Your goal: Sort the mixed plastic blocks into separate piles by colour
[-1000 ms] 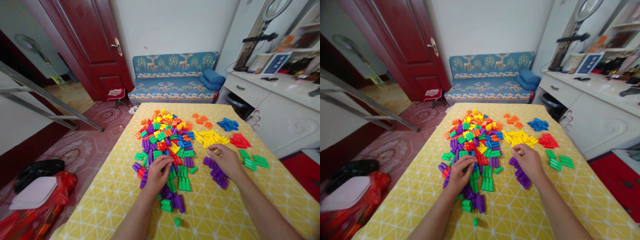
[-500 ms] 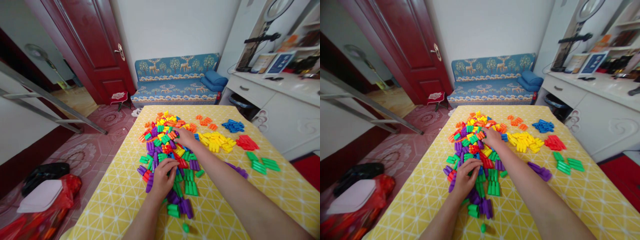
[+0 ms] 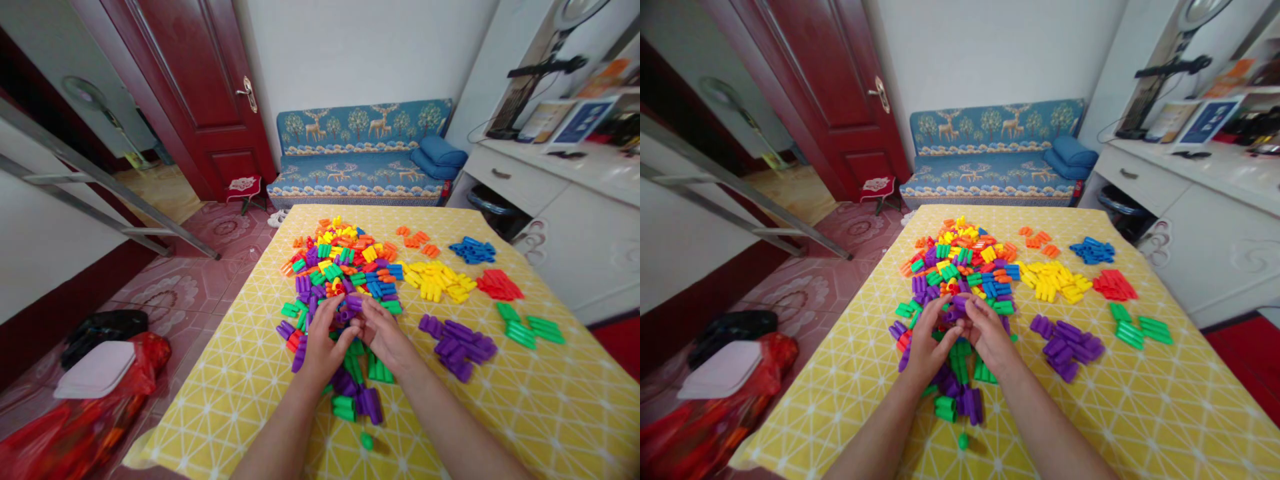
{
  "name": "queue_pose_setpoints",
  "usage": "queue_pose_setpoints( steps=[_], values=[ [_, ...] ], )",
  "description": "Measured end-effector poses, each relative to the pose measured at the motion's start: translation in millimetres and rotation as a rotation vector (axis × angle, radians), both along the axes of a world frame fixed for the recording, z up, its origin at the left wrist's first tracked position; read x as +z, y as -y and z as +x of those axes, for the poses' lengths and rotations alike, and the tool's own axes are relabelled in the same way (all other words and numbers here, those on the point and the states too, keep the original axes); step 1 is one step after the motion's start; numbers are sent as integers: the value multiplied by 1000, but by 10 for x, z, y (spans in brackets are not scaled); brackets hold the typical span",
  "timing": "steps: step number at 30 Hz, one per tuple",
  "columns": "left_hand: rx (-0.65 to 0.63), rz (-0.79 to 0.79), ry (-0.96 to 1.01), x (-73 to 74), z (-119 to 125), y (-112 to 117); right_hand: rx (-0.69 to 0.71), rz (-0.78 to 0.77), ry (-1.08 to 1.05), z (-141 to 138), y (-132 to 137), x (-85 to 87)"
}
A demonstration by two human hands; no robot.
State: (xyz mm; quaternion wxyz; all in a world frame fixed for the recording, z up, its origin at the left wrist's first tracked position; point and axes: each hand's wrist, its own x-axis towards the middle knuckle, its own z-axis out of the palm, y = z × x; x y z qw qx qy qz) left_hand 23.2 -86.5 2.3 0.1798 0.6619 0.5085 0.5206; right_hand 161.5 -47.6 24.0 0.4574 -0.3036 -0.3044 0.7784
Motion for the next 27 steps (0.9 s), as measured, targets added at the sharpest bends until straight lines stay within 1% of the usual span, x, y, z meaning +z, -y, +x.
queue_pose_setpoints(
  steps=[2,4,7,10,13,16,18,19,22,24,25,27],
  values=[
    [-23,10,-19,-4,-8,-3,-33,-79,-121,-19,54,-54],
    [-37,22,-18,-5,-11,-12,-34,-135,-184,-20,48,-97],
    [-56,46,-14,9,-5,-25,-19,-186,-212,7,11,-140],
    [-84,77,-18,31,4,-29,-4,-215,-195,34,8,-172],
    [-106,94,-35,37,-3,-22,-22,-192,-115,43,42,-197],
    [-79,88,-46,22,-26,-14,-117,-55,23,107,50,-185],
    [-42,67,-36,5,-41,-14,-213,75,184,247,0,-152],
    [-27,53,-28,-2,-46,-15,-269,149,300,355,-44,-133],
    [-13,24,-16,-15,-42,-18,-480,389,752,800,-237,-91],
    [-22,17,-23,-12,-29,-16,-588,489,1105,1123,-375,-88],
    [-27,17,-26,-9,-21,-13,-597,503,1291,1268,-435,-95],
    [-32,13,-32,-3,-10,-6,-536,486,1616,1492,-524,-123]
  ],
)
